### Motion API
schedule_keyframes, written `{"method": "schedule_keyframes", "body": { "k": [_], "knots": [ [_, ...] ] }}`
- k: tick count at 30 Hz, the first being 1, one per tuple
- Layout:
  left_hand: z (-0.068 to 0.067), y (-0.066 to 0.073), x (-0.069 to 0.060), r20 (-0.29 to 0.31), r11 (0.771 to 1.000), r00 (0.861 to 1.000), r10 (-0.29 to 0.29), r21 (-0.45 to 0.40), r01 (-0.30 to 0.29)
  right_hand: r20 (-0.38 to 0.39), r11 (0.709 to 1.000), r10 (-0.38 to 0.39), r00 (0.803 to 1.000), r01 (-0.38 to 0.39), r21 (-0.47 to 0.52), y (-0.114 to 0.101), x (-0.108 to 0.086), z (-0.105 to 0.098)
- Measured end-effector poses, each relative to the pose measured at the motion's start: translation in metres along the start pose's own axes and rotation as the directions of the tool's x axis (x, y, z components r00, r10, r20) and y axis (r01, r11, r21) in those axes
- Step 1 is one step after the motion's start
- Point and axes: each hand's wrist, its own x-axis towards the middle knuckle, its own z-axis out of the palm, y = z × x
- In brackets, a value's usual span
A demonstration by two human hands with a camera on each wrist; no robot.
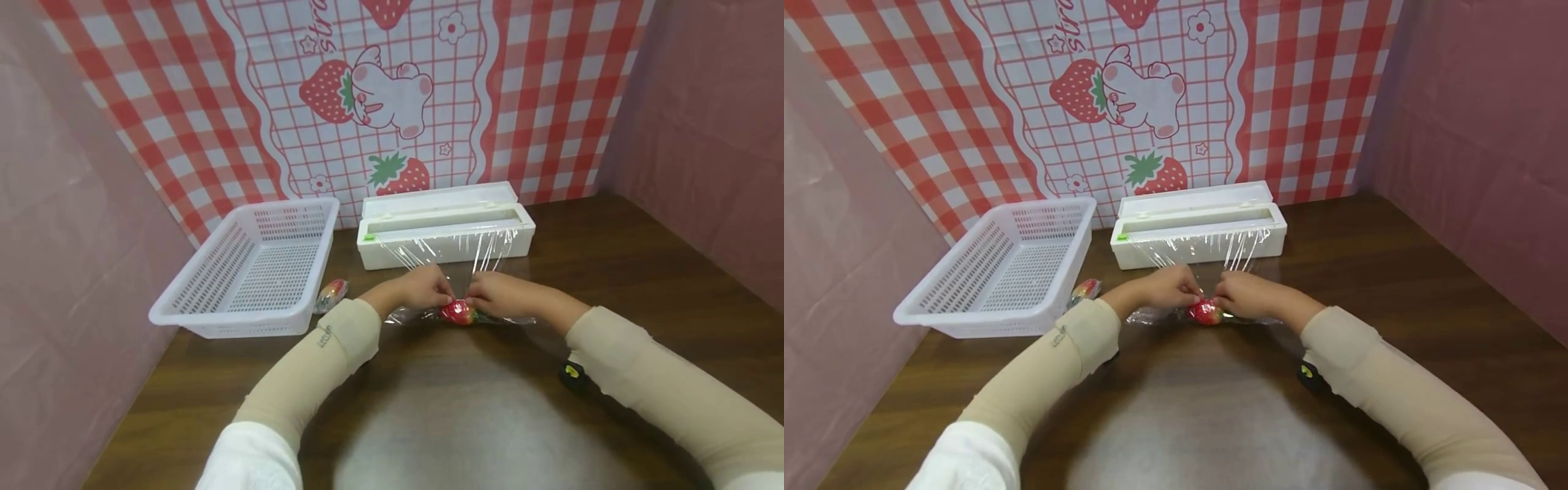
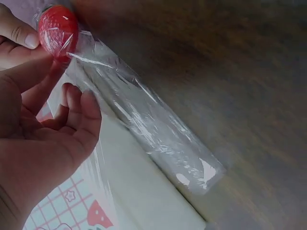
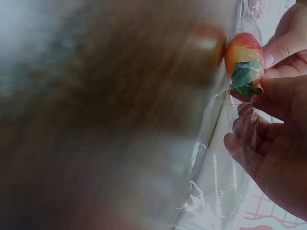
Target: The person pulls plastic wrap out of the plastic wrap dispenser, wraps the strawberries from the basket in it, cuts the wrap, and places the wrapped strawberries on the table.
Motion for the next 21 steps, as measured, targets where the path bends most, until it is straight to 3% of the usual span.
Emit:
{"method": "schedule_keyframes", "body": {
  "k": [5, 8, 12, 16, 21],
  "knots": [
    [-0.001, 0.000, 0.003, -0.013, 0.998, 0.999, -0.049, 0.038, 0.050, -0.014, 0.996, 0.080, 0.997, -0.080, -0.026, 0.001, 0.006, 0.001],
    [0.000, 0.000, 0.001, -0.077, 0.999, 0.997, -0.032, 0.034, 0.035, -0.040, 0.996, 0.088, 0.995, -0.089, -0.011, 0.000, 0.004, 0.000],
    [0.002, 0.002, -0.007, -0.169, 1.000, 0.985, 0.029, -0.006, -0.031, -0.067, 0.999, 0.032, 0.997, -0.030, 0.023, -0.002, -0.002, -0.003],
    [0.006, 0.003, -0.011, -0.160, 0.999, 0.986, 0.046, -0.011, -0.048, -0.037, 0.999, 0.036, 0.999, -0.035, 0.020, -0.003, -0.007, -0.004],
    [0.010, 0.003, -0.007, -0.145, 0.998, 0.989, 0.041, 0.061, -0.033, -0.028, 0.999, 0.039, 0.999, -0.039, -0.007, -0.002, -0.007, -0.001]
  ]
}}
